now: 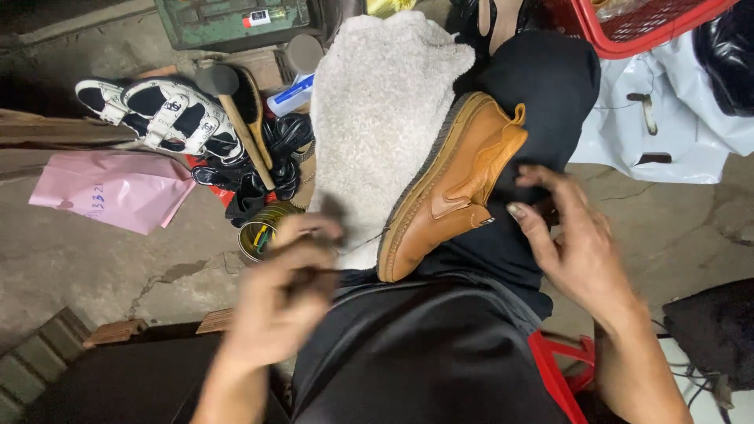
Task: Hand-sewing the sole of a leather shoe using a needle and thread.
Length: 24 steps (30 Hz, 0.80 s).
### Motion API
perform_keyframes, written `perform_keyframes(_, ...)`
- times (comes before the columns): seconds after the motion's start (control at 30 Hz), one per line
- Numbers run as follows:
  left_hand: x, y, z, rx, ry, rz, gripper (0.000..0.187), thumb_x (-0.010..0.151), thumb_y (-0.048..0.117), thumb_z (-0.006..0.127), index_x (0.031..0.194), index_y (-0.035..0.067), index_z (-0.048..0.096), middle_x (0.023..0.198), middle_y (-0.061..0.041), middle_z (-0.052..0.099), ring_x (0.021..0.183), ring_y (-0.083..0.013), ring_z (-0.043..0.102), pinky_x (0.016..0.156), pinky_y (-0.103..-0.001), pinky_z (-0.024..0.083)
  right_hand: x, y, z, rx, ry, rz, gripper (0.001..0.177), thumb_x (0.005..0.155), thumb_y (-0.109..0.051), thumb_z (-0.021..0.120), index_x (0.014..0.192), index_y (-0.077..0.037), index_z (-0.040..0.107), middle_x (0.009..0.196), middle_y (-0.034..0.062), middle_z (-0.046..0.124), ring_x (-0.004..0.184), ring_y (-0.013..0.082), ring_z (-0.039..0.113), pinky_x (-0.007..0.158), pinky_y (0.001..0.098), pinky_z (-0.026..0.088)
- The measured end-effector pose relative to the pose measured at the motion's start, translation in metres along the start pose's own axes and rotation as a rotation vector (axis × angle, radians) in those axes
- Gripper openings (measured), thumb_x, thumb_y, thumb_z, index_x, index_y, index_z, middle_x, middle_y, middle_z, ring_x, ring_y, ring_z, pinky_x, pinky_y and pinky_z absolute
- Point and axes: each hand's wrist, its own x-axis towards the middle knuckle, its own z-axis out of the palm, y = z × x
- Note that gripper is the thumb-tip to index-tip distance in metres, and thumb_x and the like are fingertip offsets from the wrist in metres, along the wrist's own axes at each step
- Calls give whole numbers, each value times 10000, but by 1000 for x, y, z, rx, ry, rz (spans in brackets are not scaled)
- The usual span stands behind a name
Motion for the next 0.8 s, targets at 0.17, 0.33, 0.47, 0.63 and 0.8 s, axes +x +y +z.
perform_keyframes(0.17,-68,-13,-106,-786,468,-162,84,918,67,646,845,75,605,700,-92,457,610,-187,492,499,-294,482,-4,0,-7,69,-137,-22,347,1020,-295,570,1241,-55,686,1115,84,712,1067,252,679,920,402,513)
perform_keyframes(0.33,-168,-116,-248,-794,405,-274,339,1097,404,706,909,193,519,799,56,461,636,-81,416,574,-298,408,-10,17,-1,104,-133,-197,299,914,-251,722,1150,-69,739,963,33,659,786,137,645,696,288,551)
perform_keyframes(0.47,-194,-133,-251,-210,760,-778,362,1138,684,504,929,409,394,796,243,369,573,47,286,531,-212,234,-24,75,23,-12,33,-365,185,994,-192,683,1123,-76,748,917,23,675,608,97,501,521,262,543)
perform_keyframes(0.63,-161,-156,-203,889,687,-668,255,1261,314,744,1174,107,622,1052,-85,610,854,-224,576,665,-381,445,-9,113,-26,-409,283,-193,175,1232,-41,687,1113,53,600,1078,224,550,1008,411,528,889,515,398)
perform_keyframes(0.8,-45,-57,-60,660,369,-134,49,1065,-46,605,1113,-46,620,1108,-236,660,1052,-358,637,897,-459,527,-7,28,-45,318,227,-154,175,1181,-34,420,1017,26,415,1469,373,546,1396,384,497,1270,512,379)
